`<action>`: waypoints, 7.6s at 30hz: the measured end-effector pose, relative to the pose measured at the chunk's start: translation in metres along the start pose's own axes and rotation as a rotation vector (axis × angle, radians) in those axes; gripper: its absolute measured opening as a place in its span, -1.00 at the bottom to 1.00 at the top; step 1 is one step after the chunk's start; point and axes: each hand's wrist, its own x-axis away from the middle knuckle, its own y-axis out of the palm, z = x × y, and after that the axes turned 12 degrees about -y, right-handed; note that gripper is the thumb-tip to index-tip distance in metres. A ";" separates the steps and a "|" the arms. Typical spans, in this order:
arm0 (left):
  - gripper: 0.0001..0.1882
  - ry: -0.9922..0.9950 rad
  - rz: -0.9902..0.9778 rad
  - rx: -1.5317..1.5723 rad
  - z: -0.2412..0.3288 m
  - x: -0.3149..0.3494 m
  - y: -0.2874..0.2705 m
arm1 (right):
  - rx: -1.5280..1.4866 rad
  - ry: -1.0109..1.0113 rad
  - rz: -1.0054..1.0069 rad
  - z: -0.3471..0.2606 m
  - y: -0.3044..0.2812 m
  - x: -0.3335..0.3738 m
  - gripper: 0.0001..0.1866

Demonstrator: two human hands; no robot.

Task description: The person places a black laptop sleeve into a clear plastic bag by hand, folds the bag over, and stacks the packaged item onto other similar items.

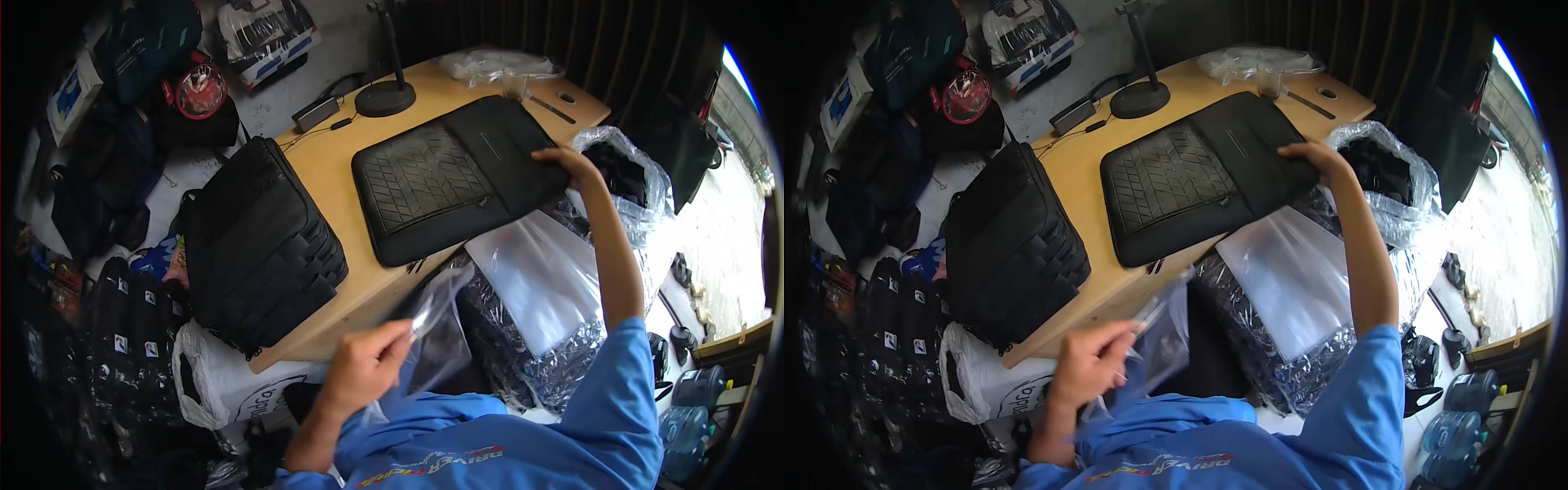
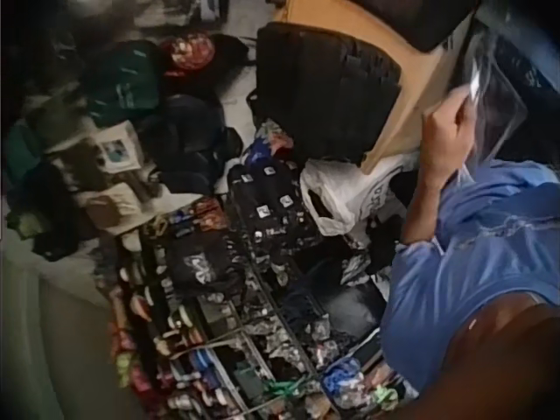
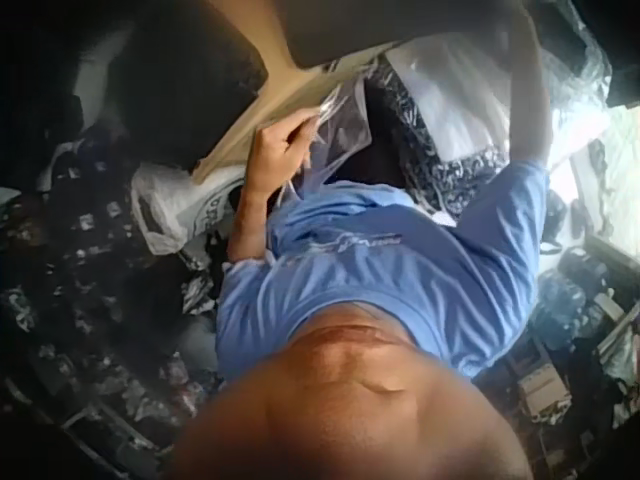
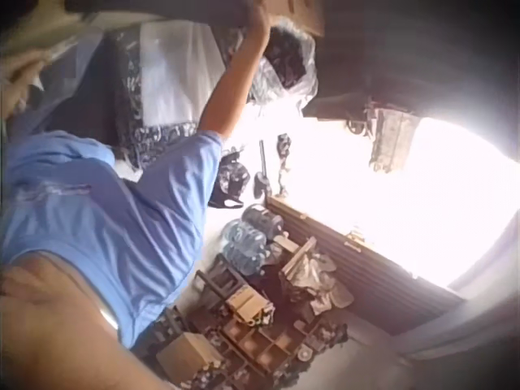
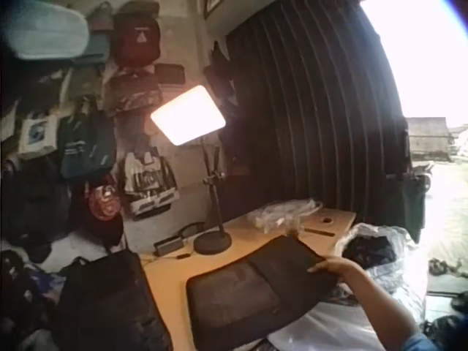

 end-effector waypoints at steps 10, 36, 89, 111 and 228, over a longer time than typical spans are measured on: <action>-0.70 0.547 0.267 0.096 0.185 -0.104 -0.130 | -0.274 -0.489 0.489 -0.013 -0.043 0.139 -0.69; -0.82 1.129 0.419 -0.615 0.152 -0.266 -0.023 | 0.901 -0.959 1.115 0.041 -0.132 0.314 -0.67; -0.83 0.701 0.482 -0.669 -0.019 -0.215 0.058 | -0.456 -0.231 0.670 0.088 0.011 0.278 -0.62; -0.90 0.294 0.325 -0.598 -0.019 -0.188 0.048 | -0.418 -0.032 0.692 0.060 -0.005 0.287 -0.63; -0.59 0.553 -0.092 -0.763 0.083 -0.348 0.140 | -0.669 -0.181 0.622 0.080 0.095 0.240 -0.39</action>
